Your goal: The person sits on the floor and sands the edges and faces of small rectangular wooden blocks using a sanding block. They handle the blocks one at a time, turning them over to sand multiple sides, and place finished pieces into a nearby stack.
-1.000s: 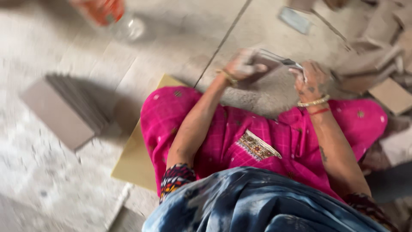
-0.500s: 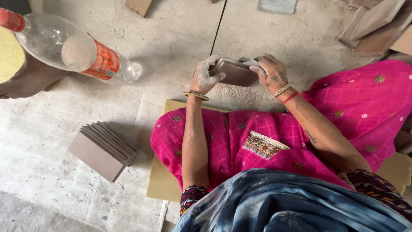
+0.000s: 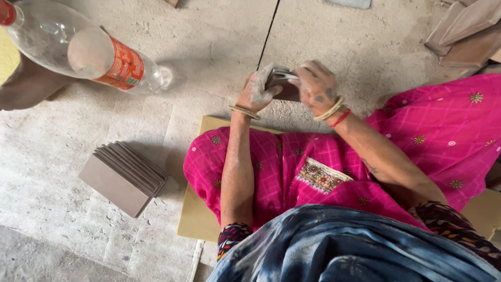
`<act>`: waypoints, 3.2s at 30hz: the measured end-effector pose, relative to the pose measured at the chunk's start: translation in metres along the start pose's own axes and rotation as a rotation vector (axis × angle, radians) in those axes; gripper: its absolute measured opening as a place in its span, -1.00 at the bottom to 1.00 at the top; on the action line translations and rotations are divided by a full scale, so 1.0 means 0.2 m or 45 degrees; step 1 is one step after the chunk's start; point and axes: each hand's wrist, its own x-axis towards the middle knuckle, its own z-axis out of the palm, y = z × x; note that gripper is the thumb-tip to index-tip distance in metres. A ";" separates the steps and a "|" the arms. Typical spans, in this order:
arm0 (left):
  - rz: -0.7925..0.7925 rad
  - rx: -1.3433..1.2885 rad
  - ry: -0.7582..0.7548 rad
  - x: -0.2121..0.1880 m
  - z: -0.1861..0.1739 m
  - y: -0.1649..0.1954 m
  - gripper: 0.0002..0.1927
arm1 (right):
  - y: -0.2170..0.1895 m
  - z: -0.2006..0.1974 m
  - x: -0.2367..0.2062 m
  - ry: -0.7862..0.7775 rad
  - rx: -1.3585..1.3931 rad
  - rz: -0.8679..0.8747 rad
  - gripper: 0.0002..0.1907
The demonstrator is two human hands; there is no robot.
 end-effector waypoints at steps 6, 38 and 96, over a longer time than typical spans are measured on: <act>0.080 0.069 0.119 -0.04 0.03 -0.02 -0.57 | 0.01 0.03 -0.04 -0.081 -0.085 0.032 -0.72; 0.007 -0.119 0.106 -0.02 0.05 -0.12 -0.71 | 0.14 0.16 -0.14 0.084 -0.083 0.064 -0.68; -0.327 -0.237 -0.262 0.01 0.00 -0.33 -0.63 | 0.34 -0.11 -0.39 -0.298 -0.480 0.053 -0.92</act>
